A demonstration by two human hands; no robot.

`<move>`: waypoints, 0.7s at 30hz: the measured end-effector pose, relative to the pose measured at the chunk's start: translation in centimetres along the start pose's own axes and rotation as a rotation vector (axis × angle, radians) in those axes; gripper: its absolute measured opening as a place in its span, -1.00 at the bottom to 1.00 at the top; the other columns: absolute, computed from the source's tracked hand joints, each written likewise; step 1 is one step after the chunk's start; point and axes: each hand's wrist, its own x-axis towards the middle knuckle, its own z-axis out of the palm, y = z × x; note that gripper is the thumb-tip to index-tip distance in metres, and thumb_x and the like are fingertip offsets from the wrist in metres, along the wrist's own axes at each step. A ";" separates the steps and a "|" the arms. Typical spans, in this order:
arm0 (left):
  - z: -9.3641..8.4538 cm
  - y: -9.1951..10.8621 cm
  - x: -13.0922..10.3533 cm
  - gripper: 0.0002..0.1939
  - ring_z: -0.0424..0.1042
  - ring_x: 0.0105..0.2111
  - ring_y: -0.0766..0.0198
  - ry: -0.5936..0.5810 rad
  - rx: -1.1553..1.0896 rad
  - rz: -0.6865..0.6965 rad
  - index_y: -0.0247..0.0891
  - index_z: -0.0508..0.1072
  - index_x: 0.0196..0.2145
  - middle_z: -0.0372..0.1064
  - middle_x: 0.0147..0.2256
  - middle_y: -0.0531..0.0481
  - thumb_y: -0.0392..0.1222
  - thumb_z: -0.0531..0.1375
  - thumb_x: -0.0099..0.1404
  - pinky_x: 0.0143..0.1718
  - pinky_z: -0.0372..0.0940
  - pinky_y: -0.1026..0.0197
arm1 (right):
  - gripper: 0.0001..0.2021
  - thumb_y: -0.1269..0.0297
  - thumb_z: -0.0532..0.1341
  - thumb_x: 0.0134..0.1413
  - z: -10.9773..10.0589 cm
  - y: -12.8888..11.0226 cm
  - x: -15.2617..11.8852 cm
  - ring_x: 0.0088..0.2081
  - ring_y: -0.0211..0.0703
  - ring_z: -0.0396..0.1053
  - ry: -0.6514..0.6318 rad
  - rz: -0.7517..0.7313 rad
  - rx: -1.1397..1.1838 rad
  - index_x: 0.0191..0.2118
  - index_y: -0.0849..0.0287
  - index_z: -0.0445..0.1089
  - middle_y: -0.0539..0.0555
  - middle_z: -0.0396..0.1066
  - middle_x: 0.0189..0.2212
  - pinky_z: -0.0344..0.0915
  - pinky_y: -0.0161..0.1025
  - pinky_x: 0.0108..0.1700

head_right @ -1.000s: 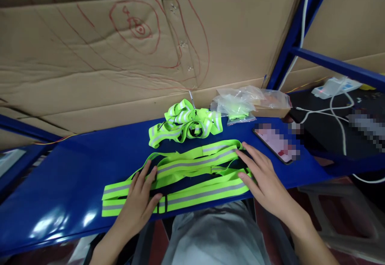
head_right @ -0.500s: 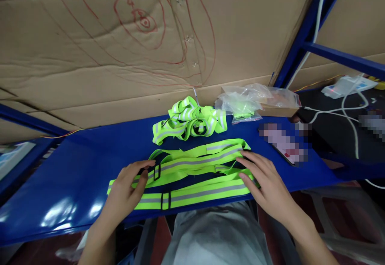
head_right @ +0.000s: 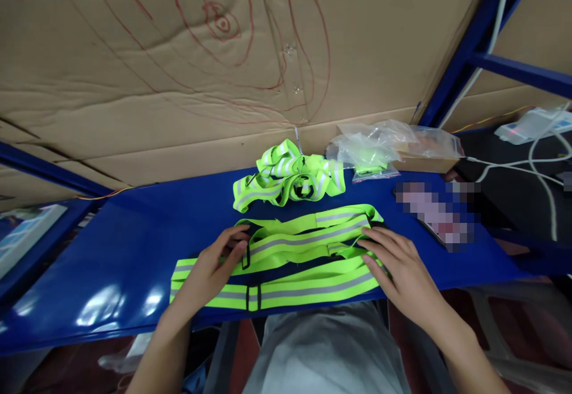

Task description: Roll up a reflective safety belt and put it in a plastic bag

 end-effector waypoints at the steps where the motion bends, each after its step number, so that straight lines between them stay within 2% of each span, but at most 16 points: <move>1: 0.1 0.3 0.3 -0.56 0.53 -0.30 0.21 0.018 0.013 -0.034 -0.17 0.38 0.17 0.55 -0.14 -0.09 0.13 0.07 0.51 -0.33 0.39 0.23 | -0.69 0.14 0.14 0.44 -0.1 0.0 0.1 0.33 0.17 0.30 -0.001 -0.003 -0.001 0.19 -0.02 0.44 0.11 0.42 0.28 0.27 0.18 0.26; 4: 0.4 1.2 1.5 -0.62 0.55 -0.35 0.18 0.031 0.213 -0.113 -0.13 0.47 0.03 0.58 -0.25 -0.02 0.15 0.14 0.45 -0.41 0.27 0.25 | -0.69 0.15 0.15 0.44 -0.2 -0.1 0.3 0.32 0.17 0.30 -0.006 -0.012 -0.003 0.18 -0.02 0.45 0.10 0.42 0.27 0.26 0.19 0.27; 9: 0.3 1.7 2.8 -0.82 0.59 -0.19 0.02 -0.053 0.504 -0.150 -0.13 0.50 -0.17 0.60 -0.23 -0.03 -0.07 0.12 0.44 -0.38 0.16 0.21 | -0.71 0.19 0.16 0.43 -0.4 -0.1 0.4 0.31 0.15 0.31 0.000 -0.018 0.012 0.17 -0.01 0.45 0.11 0.44 0.25 0.28 0.17 0.26; 12: -0.3 1.5 2.8 -0.79 0.59 -0.26 0.03 -0.055 0.502 -0.170 -0.13 0.42 -0.11 0.58 -0.29 -0.02 -0.10 0.01 0.49 -0.40 0.12 0.20 | -0.75 0.20 0.16 0.44 -0.4 -0.2 0.4 0.27 0.14 0.34 0.013 -0.012 0.020 0.12 0.01 0.47 0.13 0.47 0.20 0.30 0.15 0.22; 15: -0.9 1.1 2.6 -0.78 0.55 -0.40 0.09 -0.010 0.408 -0.157 -0.13 0.32 -0.04 0.54 -0.33 0.02 -0.08 -0.04 0.50 -0.41 0.13 0.21 | -0.78 0.21 0.15 0.44 -0.3 -0.3 0.6 0.25 0.12 0.36 0.011 -0.006 0.026 0.06 0.01 0.49 0.12 0.49 0.17 0.32 0.12 0.17; 21: -1.1 0.0 2.5 -0.77 0.52 -0.39 0.14 0.085 0.321 -0.087 -0.13 0.31 -0.04 0.51 -0.29 0.02 -0.02 -0.01 0.49 -0.38 0.22 0.22 | -0.80 0.21 0.16 0.44 0.0 -0.8 0.8 0.23 0.12 0.38 -0.005 -0.010 0.027 0.01 0.01 0.51 0.12 0.51 0.15 0.32 0.13 0.16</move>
